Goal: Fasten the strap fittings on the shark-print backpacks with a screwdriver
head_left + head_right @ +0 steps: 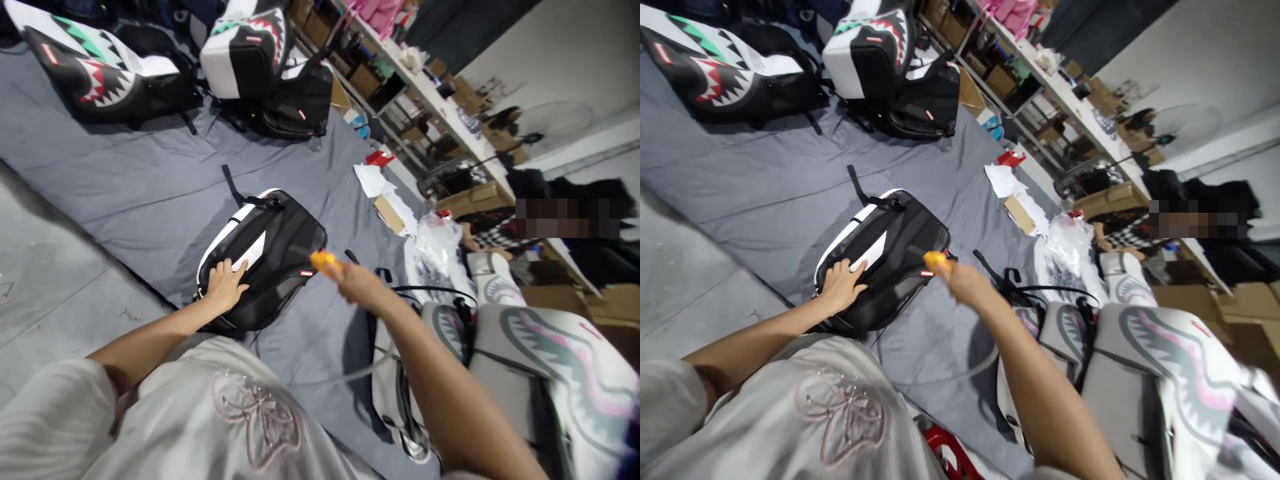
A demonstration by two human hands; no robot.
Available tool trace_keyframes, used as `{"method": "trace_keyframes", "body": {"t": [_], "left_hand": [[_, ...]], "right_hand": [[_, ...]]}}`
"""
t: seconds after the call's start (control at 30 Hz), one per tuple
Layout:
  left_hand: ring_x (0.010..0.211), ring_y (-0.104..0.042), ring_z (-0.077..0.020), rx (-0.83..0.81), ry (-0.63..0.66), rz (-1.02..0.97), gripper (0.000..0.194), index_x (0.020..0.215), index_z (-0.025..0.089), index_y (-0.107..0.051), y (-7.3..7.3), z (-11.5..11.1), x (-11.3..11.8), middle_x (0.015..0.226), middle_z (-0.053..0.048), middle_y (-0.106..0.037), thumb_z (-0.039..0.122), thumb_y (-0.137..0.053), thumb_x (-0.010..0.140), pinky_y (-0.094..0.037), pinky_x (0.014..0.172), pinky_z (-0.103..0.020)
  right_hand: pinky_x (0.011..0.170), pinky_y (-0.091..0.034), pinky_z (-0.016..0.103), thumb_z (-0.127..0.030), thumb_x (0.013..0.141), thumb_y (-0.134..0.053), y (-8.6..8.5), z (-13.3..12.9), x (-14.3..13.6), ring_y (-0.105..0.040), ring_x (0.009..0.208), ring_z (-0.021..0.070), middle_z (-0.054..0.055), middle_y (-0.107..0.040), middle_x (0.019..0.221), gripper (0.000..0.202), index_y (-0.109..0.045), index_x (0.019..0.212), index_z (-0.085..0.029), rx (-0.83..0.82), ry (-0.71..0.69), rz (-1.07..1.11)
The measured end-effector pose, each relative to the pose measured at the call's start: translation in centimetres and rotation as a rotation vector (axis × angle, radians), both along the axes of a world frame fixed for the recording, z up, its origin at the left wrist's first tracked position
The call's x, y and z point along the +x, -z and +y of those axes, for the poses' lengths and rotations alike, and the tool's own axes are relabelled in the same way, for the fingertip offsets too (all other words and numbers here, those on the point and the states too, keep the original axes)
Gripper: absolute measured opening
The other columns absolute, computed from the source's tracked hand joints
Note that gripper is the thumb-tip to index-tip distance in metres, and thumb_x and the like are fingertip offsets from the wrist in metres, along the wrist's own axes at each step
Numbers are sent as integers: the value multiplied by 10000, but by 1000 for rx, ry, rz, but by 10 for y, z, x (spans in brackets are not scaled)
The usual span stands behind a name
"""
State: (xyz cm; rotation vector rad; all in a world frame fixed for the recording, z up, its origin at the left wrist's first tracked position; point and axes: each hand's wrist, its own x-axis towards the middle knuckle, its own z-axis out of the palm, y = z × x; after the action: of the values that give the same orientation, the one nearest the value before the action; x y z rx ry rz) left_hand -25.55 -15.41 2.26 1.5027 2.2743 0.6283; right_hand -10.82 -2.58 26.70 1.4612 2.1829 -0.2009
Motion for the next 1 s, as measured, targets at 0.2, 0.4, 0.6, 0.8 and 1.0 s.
{"method": "trace_keyframes", "body": {"t": [0.2, 0.4, 0.6, 0.8, 1.0], "left_hand": [[1399, -286, -375, 196, 257, 10, 758, 1503, 127, -355, -22, -7, 48, 1576, -222, -269, 481, -601, 880, -316, 1073, -488], [1279, -416, -390, 19, 345, 59, 904, 1527, 31, -263, -20, 1, 84, 1545, -273, -313, 375, -694, 811, -404, 972, -486], [1268, -435, -389, 73, 253, -49, 615, 1470, 38, -397, -18, 6, 95, 1528, -264, -357, 223, -518, 896, -397, 984, -518], [892, -675, -252, 214, -92, -884, 361, 1204, 166, -644, -4, 12, 64, 1076, -152, -716, 342, -457, 950, -512, 859, -385], [700, -681, -236, 127, -162, -937, 401, 1117, 130, -662, -4, 16, 68, 944, -153, -722, 364, -366, 979, -554, 655, -372]], "right_hand": [[555, -418, 247, -504, 1021, -318, -8, 24, 13, -605, 468, 154, 46, -668, 634, 479, -629, 1099, -148, 21, 49, -89], [543, -431, 232, -454, 1031, -296, -17, 1, 42, -581, 464, 133, 34, -656, 658, 453, -610, 1074, -131, -142, 98, -56], [480, -408, 230, -483, 1020, -289, -18, -25, 96, -531, 421, 136, -15, -549, 540, 455, -584, 1038, -137, -262, 194, 68], [465, -385, 233, -639, 970, -268, -7, -40, 147, -464, 400, 122, -32, -464, 477, 586, -581, 851, -158, -187, 239, 270], [496, -404, 228, -507, 1014, -260, 0, -50, 158, -539, 448, 130, -10, -551, 562, 496, -582, 981, -132, -283, 184, 343]]}}
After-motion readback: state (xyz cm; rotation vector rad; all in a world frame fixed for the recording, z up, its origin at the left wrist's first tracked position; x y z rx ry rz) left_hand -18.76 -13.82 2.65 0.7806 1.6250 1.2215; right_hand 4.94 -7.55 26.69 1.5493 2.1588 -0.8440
